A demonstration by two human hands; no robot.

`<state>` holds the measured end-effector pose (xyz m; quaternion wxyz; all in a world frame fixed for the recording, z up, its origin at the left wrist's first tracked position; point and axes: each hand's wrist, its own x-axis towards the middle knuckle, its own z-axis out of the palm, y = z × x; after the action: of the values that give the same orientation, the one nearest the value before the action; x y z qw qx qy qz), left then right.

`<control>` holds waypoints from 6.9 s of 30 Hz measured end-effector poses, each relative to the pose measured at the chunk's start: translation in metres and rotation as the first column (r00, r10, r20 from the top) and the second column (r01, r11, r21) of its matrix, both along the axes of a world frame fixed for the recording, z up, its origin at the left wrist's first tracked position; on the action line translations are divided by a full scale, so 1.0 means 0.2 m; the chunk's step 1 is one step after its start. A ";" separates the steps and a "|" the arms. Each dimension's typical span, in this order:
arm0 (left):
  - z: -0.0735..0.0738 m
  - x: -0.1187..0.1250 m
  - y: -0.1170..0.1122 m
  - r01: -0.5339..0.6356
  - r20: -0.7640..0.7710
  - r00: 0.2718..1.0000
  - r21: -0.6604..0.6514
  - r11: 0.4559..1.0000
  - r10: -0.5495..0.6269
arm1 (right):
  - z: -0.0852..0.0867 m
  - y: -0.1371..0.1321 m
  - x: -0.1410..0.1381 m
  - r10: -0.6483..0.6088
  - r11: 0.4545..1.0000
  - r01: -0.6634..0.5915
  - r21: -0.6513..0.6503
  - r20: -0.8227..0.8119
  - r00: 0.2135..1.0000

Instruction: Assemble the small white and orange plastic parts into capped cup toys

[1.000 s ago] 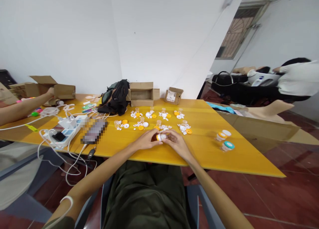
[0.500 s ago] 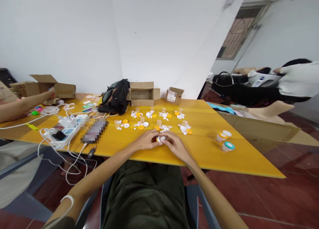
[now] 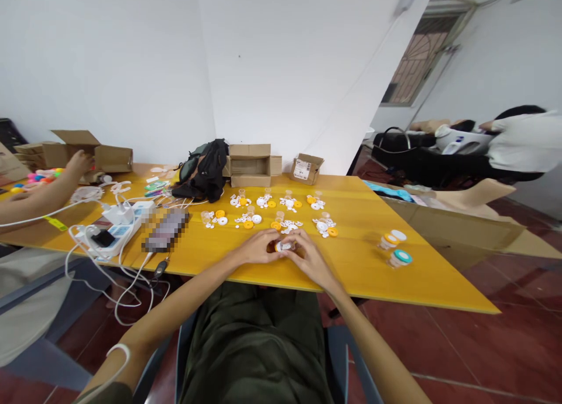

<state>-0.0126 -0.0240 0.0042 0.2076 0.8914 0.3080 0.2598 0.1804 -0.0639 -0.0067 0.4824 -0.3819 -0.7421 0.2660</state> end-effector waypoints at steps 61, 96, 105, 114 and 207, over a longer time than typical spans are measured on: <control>0.01 0.01 -0.01 0.016 0.123 0.992 -0.200 0.980 0.009 | 0.00 -0.05 -0.04 -0.202 0.964 0.144 0.225 0.262 0.944; -0.02 -0.02 0.01 0.064 0.217 0.976 -0.219 0.974 -0.015 | 0.01 -0.01 -0.01 -0.041 0.990 0.030 -0.141 -0.080 0.996; -0.01 -0.01 0.02 0.006 0.116 0.993 -0.111 0.994 0.007 | 0.01 -0.02 -0.01 -0.138 0.982 0.118 -0.147 -0.128 0.982; 0.01 -0.02 0.00 -0.054 -0.015 0.998 0.092 0.994 0.056 | 0.01 -0.01 -0.02 -0.059 0.994 0.055 -0.095 -0.032 0.998; -0.02 0.02 -0.06 0.074 0.199 0.979 -0.125 0.989 -0.049 | 0.01 -0.06 0.04 0.010 0.962 0.014 -0.274 0.085 0.996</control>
<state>-0.0084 -0.0352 0.0004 0.3029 0.8551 0.2749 0.3187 0.1880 -0.0755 -0.0047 0.3930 -0.4568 -0.7177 0.3490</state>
